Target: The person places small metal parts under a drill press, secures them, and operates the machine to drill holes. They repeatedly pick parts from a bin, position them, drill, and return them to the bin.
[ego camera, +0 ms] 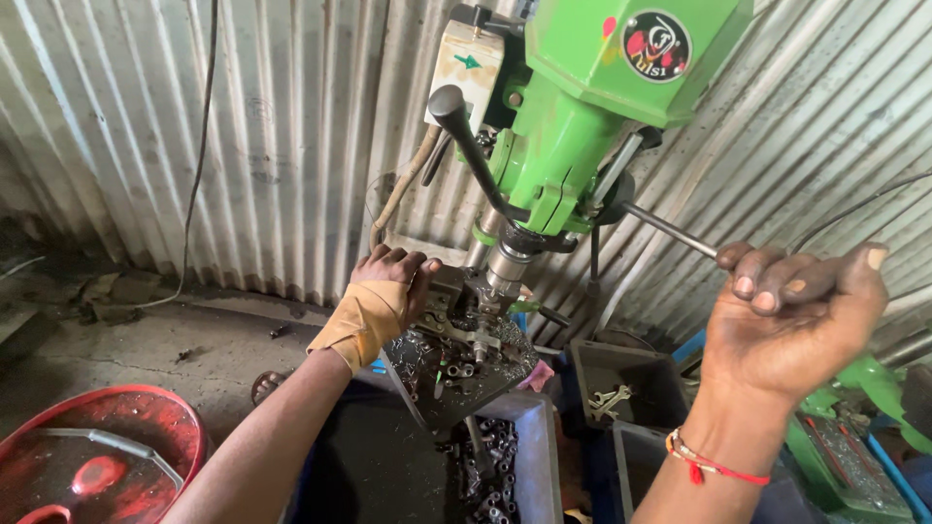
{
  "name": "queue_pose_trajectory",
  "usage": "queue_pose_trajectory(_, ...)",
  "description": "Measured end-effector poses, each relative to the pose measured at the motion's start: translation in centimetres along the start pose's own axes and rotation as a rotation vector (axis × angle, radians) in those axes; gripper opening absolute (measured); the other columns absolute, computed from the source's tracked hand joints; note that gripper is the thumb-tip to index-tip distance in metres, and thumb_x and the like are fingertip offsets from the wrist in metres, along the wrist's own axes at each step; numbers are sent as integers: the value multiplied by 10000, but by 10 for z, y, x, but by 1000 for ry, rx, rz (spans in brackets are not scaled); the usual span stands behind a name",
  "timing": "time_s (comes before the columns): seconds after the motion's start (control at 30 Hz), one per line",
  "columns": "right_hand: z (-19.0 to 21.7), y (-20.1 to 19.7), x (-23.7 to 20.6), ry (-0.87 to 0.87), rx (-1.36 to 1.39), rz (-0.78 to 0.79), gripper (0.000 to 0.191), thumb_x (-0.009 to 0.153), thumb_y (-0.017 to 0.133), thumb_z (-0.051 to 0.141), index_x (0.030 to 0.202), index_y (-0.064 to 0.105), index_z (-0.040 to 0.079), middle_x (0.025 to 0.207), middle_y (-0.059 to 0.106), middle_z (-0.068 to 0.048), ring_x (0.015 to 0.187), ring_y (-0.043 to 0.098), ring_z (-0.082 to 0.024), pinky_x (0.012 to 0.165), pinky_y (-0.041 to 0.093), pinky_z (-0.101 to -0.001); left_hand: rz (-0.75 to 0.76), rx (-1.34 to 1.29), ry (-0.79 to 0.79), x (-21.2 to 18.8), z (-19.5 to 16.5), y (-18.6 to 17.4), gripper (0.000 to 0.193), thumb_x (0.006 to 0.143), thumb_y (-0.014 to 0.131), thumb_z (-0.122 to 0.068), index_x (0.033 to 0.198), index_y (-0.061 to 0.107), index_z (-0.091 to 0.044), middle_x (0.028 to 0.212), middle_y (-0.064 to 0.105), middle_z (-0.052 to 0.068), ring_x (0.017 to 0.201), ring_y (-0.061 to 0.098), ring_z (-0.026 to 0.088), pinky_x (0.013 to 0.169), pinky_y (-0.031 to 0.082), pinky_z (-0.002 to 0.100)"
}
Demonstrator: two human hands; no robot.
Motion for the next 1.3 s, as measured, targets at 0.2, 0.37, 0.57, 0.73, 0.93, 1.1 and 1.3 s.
queue_pose_trajectory(0.2, -5, -8, -3, 6, 23, -40, 536, 1149, 526, 364, 703, 412, 89, 556, 426, -79, 588, 461, -241, 764, 446, -428, -3, 1, -6, 2, -1, 3, 319, 1007, 540, -377, 1012, 745, -132, 957, 726, 126, 971, 642, 385, 878, 497, 514)
queue_pose_trajectory(0.37, -6, -8, -7, -9, -1, -33, 539, 1151, 512, 363, 700, 399, 92, 547, 414, -73, 605, 454, -235, 796, 446, -435, 26, 1, -24, 4, -2, 3, 352, 1024, 517, -394, 1015, 744, -126, 955, 725, 139, 980, 643, 389, 884, 492, 519)
queue_pose_trajectory(0.57, -6, -8, -11, -5, -7, -62, 518, 1138, 505, 336, 693, 389, 96, 533, 406, -67, 602, 446, -227, 809, 446, -434, 49, 1, -32, 5, -6, 1, 370, 1046, 488, -389, 1026, 736, -115, 946, 722, 150, 978, 643, 392, 884, 488, 530)
queue_pose_trajectory(0.73, -7, -12, -14, -12, -15, -57, 521, 1133, 511, 328, 681, 389, 98, 526, 399, -62, 600, 437, -219, 797, 431, -416, 30, -2, -23, 5, -7, -1, 356, 1038, 502, -377, 987, 720, -100, 929, 719, 150, 965, 643, 406, 872, 490, 536)
queue_pose_trajectory(0.93, -11, -21, -17, -12, 28, -36, 549, 1162, 481, 312, 668, 395, 90, 534, 411, -77, 604, 424, -225, 827, 434, -422, 12, -9, -8, 4, -8, -2, 336, 1034, 523, -359, 941, 699, -88, 897, 712, 152, 944, 642, 408, 862, 492, 536)
queue_pose_trajectory(1.1, -15, -25, -22, -22, 46, -18, 530, 1176, 456, 287, 689, 416, 80, 516, 411, -74, 606, 452, -238, 824, 434, -429, -5, -14, -8, 3, -5, -2, 342, 1037, 520, -357, 925, 701, -90, 892, 714, 141, 943, 640, 405, 858, 493, 534)
queue_pose_trajectory(1.3, -17, -29, -26, -32, 28, 10, 543, 1183, 470, 323, 706, 413, 69, 524, 420, -76, 606, 457, -242, 838, 431, -433, -12, -21, -12, 2, -7, -4, 348, 1046, 515, -360, 945, 712, -93, 889, 714, 141, 943, 640, 400, 866, 492, 529)
Point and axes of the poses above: each hand's wrist, its own x-axis towards the middle knuckle, its own y-axis out of the palm, z = x × y, the point moved 8 cm from there along x, towards the middle knuckle
